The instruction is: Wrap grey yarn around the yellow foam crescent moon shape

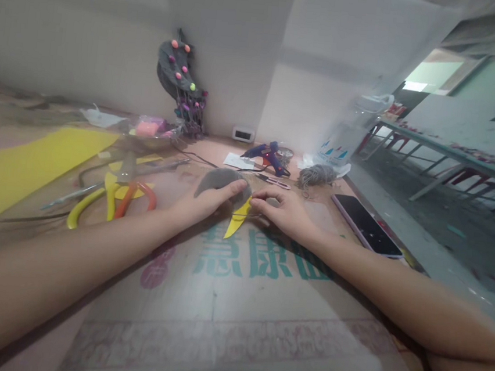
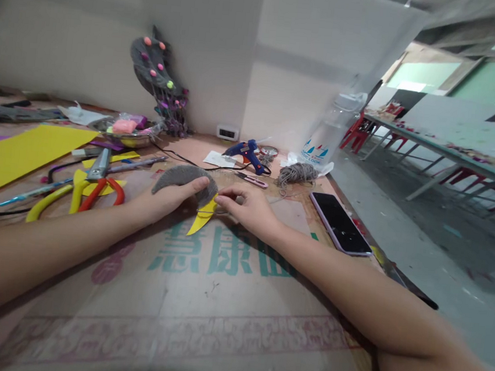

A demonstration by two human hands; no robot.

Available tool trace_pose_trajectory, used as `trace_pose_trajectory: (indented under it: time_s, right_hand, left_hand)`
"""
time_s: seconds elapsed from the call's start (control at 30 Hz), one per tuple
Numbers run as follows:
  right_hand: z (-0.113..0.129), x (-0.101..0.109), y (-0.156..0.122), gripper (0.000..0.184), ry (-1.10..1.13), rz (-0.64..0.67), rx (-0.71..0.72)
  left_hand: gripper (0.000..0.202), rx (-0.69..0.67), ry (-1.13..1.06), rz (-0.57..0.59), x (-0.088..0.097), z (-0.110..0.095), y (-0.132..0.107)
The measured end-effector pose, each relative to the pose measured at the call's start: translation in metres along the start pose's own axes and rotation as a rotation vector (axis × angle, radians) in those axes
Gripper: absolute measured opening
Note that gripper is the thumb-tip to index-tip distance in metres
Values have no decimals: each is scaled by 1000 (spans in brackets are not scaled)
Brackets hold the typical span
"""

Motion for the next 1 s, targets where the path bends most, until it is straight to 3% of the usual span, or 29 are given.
trace_pose_trajectory:
  time_s: [0.17, 0.23, 0.47, 0.7, 1.0]
  right_hand:
    - [-4, 4, 1, 17, 4, -30, -61]
    - [-4, 5, 1, 19, 29, -25, -86]
    - [-9, -1, -3, 30, 180, 44, -160]
    - [-8, 1, -1, 25, 165, 22, -159]
    - [-14, -1, -2, 22, 179, 19, -187]
  left_hand:
    - [44, -77, 29, 148, -15, -8, -4]
    - [42, -113, 10, 143, -14, -12, -4]
    - [56, -46, 60, 119, -12, -1, -3]
    - [53, -114, 135, 118, -11, -9, -7]
    - [53, -75, 126, 92, -9, -8, -7]
Point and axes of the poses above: each hand's wrist, its own y-axis towards the middle knuckle, its own x-axis out of the back of the hand, z = x × y, the point moved 9 cm from there along y, towards the middle knuckle, and after that the axes turned 14 degrees about -z, right-handed, at the moved point
